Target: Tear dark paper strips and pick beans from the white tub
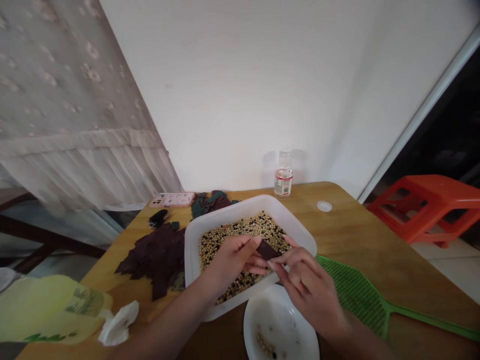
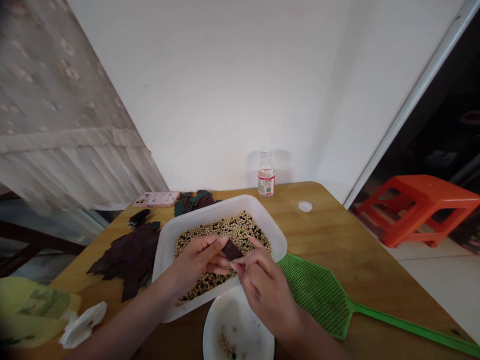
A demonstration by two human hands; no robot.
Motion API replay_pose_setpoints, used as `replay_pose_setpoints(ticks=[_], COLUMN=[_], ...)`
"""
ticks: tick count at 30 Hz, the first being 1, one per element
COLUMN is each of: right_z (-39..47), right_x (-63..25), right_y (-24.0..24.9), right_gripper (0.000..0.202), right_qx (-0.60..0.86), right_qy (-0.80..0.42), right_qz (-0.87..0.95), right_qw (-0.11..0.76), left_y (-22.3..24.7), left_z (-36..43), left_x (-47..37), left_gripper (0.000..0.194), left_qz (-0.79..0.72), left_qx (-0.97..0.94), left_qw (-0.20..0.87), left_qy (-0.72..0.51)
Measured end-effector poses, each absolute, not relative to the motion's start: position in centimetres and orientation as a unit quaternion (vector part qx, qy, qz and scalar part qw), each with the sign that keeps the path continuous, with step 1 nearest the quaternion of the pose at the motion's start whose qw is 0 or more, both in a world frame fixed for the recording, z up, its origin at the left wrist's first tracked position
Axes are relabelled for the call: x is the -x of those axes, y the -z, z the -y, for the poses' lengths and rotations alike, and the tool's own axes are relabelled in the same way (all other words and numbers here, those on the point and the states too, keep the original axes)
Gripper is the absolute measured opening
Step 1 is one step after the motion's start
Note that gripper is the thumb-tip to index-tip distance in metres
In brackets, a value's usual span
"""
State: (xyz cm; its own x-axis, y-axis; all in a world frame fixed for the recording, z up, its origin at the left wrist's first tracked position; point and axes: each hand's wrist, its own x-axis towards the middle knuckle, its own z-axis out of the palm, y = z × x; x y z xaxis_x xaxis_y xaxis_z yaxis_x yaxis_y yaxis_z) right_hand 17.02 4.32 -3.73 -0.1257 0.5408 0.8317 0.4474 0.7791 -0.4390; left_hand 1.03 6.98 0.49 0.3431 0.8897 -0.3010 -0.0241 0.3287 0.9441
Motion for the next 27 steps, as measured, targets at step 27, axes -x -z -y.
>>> replay_pose_setpoints(ticks=[27], right_z=[-4.43], right_x=[-17.41], right_y=[3.24], right_gripper=[0.036], right_qx=[0.322], right_qy=[-0.034], right_qz=[0.748], right_qw=[0.579], left_y=[0.45], left_z=[-7.46], left_x=[-0.77], left_gripper=[0.042], left_qz=[-0.441], left_qx=[-0.446], left_qw=[0.692], left_qy=[-0.358])
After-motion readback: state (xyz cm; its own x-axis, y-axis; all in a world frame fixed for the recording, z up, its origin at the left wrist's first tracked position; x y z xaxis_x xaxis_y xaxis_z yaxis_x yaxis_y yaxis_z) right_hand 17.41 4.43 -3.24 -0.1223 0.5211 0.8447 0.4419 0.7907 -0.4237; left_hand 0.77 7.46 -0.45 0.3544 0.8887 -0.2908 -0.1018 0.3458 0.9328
